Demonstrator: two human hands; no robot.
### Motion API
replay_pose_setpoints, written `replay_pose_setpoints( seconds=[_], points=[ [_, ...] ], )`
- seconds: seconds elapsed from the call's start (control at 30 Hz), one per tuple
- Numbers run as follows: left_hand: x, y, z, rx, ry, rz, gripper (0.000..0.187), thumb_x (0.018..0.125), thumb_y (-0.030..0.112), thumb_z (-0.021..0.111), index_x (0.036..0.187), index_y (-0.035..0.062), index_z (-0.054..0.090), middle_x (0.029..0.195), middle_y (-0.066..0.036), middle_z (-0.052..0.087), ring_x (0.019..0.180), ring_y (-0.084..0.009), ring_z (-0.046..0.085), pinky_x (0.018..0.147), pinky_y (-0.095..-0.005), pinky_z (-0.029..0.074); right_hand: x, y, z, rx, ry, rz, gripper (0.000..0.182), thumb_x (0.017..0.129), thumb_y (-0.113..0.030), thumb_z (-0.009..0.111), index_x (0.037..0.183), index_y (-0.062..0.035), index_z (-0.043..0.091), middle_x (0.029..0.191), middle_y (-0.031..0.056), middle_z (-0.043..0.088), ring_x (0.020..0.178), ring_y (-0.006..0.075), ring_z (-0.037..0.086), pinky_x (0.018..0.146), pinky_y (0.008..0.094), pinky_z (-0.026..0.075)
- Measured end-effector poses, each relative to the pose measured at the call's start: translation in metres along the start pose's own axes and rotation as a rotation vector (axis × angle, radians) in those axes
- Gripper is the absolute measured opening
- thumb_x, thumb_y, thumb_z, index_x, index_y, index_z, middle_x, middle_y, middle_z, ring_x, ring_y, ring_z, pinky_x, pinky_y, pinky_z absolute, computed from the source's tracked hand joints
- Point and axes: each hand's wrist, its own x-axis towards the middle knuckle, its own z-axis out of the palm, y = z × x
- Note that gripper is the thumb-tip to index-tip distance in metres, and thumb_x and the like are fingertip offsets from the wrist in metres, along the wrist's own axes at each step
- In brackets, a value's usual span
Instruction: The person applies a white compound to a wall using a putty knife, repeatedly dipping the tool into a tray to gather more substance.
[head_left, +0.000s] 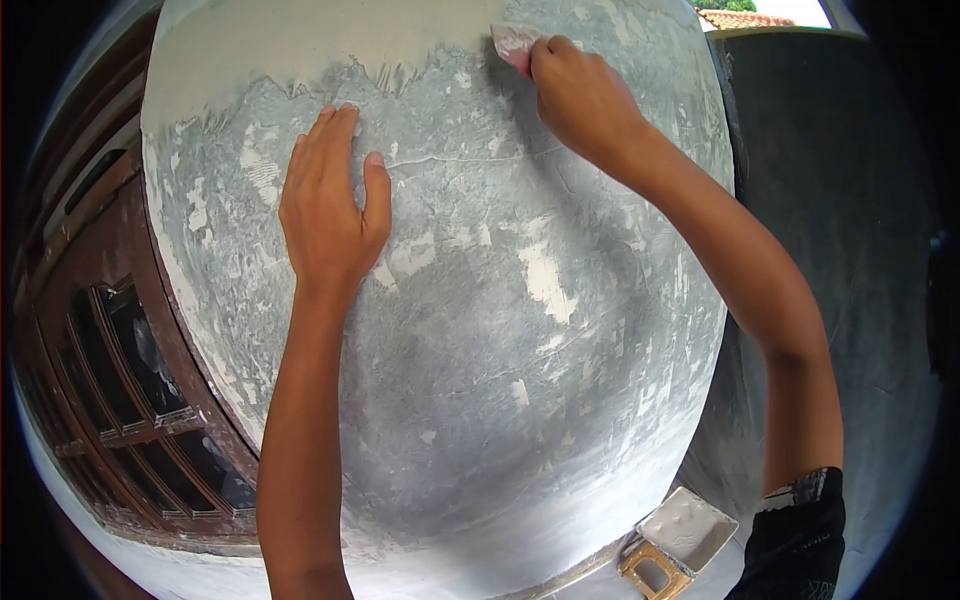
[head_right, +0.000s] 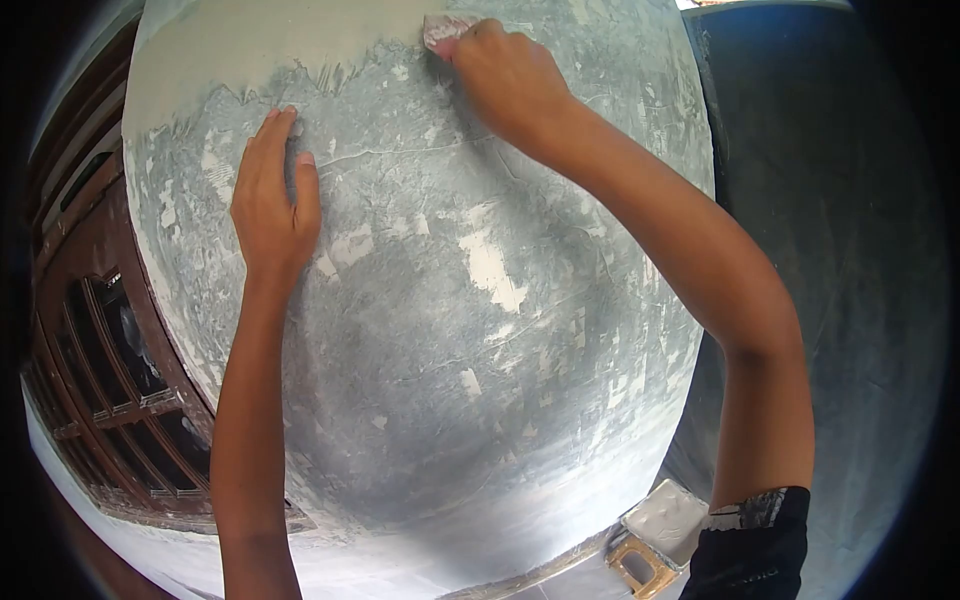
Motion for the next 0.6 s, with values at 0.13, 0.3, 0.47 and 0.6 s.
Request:
replay_pose_setpoints(
  seconds=[0.13, 0.3, 0.47, 0.6],
  points=[
    [-0.001, 0.0, 0.0, 0.011, -0.003, 0.016, 0.04, 0.093, 0.011, 0.053, 0.13, -0.0013, 0.059, 0.131, -0.022, 0.061, 0.128, -0.0365, 0.055, 0.111, -0.0471, 0.038, 0.076, 0.042, 0.034, -0.005, 0.151, 0.058, 0.019, 0.094, -0.01, 0.049, 0.1, -0.0009, 0.065, 0.098, 0.0257, 0.063, 0.09, 0.0392, 0.067, 0.075, 0.0482, 0.055],
    [-0.001, -0.003, 0.001, -0.002, -0.007, 0.016, 0.04, 0.093, 0.012, 0.053, 0.131, -0.0011, 0.058, 0.131, -0.021, 0.061, 0.128, -0.0362, 0.055, 0.112, -0.0466, 0.037, 0.006, 0.005, 0.029, -0.153, -0.012, -0.048, 0.014, 0.089, -0.002, 0.056, 0.094, 0.0099, 0.06, 0.096, 0.0234, 0.06, 0.085, 0.038, 0.069, 0.068, 0.0417, 0.06],
    [0.0, 0.002, -0.001, 0.007, -0.012, 0.003, 0.041, 0.093, 0.011, 0.052, 0.131, -0.001, 0.058, 0.132, -0.021, 0.061, 0.128, -0.0355, 0.055, 0.113, -0.0464, 0.037, -0.013, 0.001, 0.003, -0.044, -0.062, 0.029, 0.015, 0.09, -0.005, 0.055, 0.1, 0.003, 0.063, 0.097, 0.0246, 0.062, 0.081, 0.0405, 0.068, 0.067, 0.0459, 0.058],
    [0.0, 0.0, 0.0, 0.017, -0.014, 0.0, 0.04, 0.093, 0.011, 0.053, 0.131, -0.0008, 0.059, 0.132, -0.021, 0.061, 0.128, -0.0353, 0.055, 0.113, -0.0465, 0.037, 0.075, 0.04, 0.026, -0.018, 0.105, 0.134, 0.019, 0.091, -0.008, 0.05, 0.103, -0.0015, 0.064, 0.098, 0.0252, 0.064, 0.089, 0.0387, 0.068, 0.075, 0.0488, 0.055]
  ],
)
